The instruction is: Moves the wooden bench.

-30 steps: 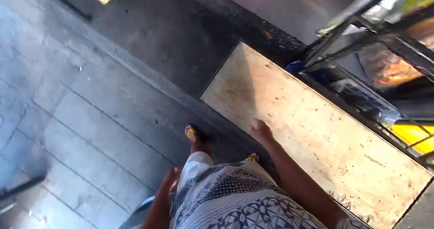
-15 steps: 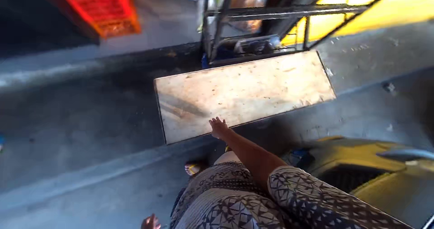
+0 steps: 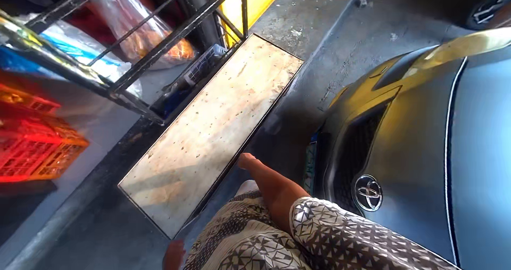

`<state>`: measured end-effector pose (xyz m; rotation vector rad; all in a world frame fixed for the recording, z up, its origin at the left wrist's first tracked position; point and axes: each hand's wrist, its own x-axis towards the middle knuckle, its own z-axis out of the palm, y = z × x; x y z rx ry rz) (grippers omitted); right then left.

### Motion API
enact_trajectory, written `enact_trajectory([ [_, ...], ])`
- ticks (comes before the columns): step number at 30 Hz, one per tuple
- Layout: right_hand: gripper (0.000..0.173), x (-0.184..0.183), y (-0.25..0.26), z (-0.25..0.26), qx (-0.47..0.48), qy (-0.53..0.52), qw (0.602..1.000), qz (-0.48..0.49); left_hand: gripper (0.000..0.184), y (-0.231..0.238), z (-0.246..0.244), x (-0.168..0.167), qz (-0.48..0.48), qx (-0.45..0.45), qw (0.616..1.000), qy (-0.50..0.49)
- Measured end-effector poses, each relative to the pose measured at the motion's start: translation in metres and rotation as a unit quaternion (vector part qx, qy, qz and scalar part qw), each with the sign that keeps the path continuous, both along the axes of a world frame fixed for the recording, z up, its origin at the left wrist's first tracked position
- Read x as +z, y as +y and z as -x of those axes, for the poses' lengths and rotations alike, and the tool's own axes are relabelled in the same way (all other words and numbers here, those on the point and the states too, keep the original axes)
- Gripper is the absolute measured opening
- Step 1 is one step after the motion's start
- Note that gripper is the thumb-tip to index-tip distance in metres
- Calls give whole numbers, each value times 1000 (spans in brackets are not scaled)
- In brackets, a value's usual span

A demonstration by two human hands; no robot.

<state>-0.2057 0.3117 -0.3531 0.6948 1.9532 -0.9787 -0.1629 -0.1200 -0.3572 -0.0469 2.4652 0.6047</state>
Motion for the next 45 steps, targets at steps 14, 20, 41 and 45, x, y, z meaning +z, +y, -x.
enact_trajectory([
  [14, 97, -74, 4, 37, 115, 102, 983, -98, 36, 0, -33, -33, 37, -35, 991, -123],
  [20, 105, -58, 11, 38, 122, 64, 986, -91, 39, -63, -131, -75, -4, 134, 981, -140],
  [41, 104, -77, 17, 44, 312, 59, 935, -159, 44, 84, -134, -16, 2, 206, 943, -262],
  [45, 104, -76, 18, 47, 321, 51, 932, -163, 43, 88, -154, -17, 2, 227, 935, -273],
])
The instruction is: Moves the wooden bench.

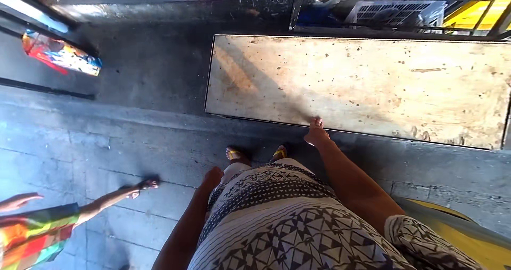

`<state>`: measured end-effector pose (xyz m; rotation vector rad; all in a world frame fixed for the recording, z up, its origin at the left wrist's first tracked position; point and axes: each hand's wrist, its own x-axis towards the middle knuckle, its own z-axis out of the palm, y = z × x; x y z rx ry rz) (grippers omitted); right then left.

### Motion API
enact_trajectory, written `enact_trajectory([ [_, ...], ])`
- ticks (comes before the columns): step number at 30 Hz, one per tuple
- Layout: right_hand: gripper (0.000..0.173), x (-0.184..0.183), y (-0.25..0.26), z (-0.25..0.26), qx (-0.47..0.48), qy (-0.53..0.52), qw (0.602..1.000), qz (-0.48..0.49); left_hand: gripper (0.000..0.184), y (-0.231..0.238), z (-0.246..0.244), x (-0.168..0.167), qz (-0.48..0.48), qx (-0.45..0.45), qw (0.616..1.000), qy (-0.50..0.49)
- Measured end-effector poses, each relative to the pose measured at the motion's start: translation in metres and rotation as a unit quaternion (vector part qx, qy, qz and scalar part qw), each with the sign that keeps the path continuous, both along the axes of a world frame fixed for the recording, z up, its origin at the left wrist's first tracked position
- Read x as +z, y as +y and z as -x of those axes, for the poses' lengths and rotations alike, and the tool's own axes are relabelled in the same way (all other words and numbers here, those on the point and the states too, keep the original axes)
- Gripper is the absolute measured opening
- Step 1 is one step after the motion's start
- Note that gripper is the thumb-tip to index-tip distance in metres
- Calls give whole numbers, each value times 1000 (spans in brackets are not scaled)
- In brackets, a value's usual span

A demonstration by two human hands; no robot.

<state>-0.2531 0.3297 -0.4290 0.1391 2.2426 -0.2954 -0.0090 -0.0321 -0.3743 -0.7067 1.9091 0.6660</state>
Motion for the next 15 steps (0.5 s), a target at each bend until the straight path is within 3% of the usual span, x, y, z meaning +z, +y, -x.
enact_trajectory([
  [15, 101, 7, 3, -3, 56, -17, 998, -13, 42, 15, -1, -5, -16, 42, 997, 56],
])
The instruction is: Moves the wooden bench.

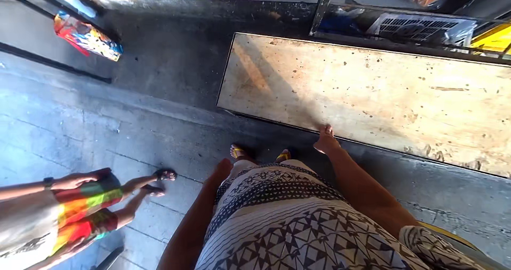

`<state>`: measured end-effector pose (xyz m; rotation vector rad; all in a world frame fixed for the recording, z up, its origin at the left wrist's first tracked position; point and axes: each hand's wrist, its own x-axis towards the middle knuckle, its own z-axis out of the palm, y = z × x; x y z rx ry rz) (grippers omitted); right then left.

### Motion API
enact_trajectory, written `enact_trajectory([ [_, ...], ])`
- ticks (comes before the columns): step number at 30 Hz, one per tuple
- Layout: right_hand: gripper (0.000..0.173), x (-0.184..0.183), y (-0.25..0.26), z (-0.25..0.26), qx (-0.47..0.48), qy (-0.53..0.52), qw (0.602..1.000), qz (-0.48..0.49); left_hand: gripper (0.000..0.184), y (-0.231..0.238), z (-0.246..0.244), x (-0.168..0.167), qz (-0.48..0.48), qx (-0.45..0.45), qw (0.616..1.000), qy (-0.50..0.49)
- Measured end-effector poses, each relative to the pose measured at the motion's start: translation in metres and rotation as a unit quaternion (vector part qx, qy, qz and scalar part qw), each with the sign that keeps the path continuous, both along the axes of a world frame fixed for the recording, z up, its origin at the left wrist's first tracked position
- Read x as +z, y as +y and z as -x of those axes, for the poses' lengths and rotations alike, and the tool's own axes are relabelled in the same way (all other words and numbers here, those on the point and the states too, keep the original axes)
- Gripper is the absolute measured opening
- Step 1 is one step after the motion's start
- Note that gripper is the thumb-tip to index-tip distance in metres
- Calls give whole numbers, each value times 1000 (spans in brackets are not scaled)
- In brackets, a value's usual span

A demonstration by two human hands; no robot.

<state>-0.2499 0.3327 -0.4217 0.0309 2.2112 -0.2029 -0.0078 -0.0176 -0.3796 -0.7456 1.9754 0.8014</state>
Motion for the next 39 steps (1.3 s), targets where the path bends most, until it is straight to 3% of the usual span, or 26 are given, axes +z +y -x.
enact_trajectory([
  [9, 109, 5, -21, 14, -1, -38, 997, -67, 41, -12, -11, -5, -22, 37, 999, -11],
  [13, 111, 7, -30, 15, 5, -40, 995, -90, 43, -37, 0, -19, -60, 212, 975, 21],
  [16, 115, 2, -28, 14, 16, -44, 994, -97, 43, -71, 37, -24, -36, 273, 960, 48],
  [19, 116, -4, -24, 16, 31, -46, 994, -90, 45, -112, 76, -44, -3, 282, 950, 135],
  [24, 112, 1, -32, 17, 28, -55, 994, -93, 46, -157, 165, -43, 4, 213, 952, 218],
  [28, 113, -3, -31, 14, 34, -51, 993, -97, 55, -168, 210, -68, -30, 191, 963, 186],
  [33, 113, -15, -27, 16, 26, -40, 995, -86, 56, -173, 233, -97, -111, 284, 944, 128],
  [39, 113, -18, -33, 11, 26, -33, 993, -112, 55, -175, 233, -110, -77, 258, 952, 149],
])
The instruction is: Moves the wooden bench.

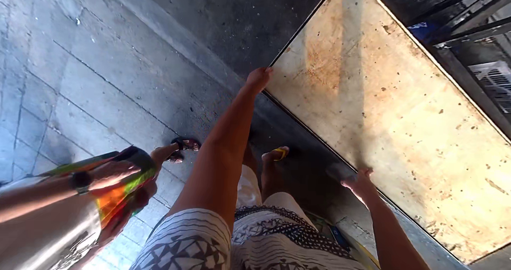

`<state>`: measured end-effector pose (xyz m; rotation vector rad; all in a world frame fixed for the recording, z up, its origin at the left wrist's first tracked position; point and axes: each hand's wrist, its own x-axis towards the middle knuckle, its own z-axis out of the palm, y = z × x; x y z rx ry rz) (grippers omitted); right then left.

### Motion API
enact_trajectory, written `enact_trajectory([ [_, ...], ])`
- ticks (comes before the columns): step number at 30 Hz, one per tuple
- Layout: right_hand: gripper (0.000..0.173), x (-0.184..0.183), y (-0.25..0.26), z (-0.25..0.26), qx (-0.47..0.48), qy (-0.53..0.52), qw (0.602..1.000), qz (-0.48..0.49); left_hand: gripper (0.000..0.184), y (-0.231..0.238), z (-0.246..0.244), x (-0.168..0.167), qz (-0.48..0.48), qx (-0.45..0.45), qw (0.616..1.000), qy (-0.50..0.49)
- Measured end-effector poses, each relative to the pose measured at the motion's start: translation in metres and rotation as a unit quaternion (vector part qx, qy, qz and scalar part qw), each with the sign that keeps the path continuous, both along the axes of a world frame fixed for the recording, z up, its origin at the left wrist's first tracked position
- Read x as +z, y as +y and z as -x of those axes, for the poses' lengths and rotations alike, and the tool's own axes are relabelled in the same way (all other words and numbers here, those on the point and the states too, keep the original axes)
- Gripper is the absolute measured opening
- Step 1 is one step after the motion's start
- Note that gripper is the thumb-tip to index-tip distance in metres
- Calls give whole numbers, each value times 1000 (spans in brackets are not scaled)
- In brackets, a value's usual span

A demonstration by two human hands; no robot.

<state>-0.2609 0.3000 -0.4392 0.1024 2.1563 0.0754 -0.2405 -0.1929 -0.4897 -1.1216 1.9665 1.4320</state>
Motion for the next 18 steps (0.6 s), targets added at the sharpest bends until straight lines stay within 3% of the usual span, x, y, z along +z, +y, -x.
enact_trajectory([
  [7, 111, 3, -1, 1, -12, -2, 1000, 26, 53, -3, -1, 5, 17, -19, 1000, 5],
  [12, 111, 6, -3, 2, -1, -18, 1000, 21, 51, -10, -7, -10, -20, -3, 999, 47],
  [15, 101, 18, -12, 16, 31, -65, 997, -31, 56, -11, -23, -21, -34, 83, 990, 105],
  [18, 77, 25, -48, 41, 97, -31, 993, -64, 71, -6, -82, -23, -102, 222, 961, 126],
])
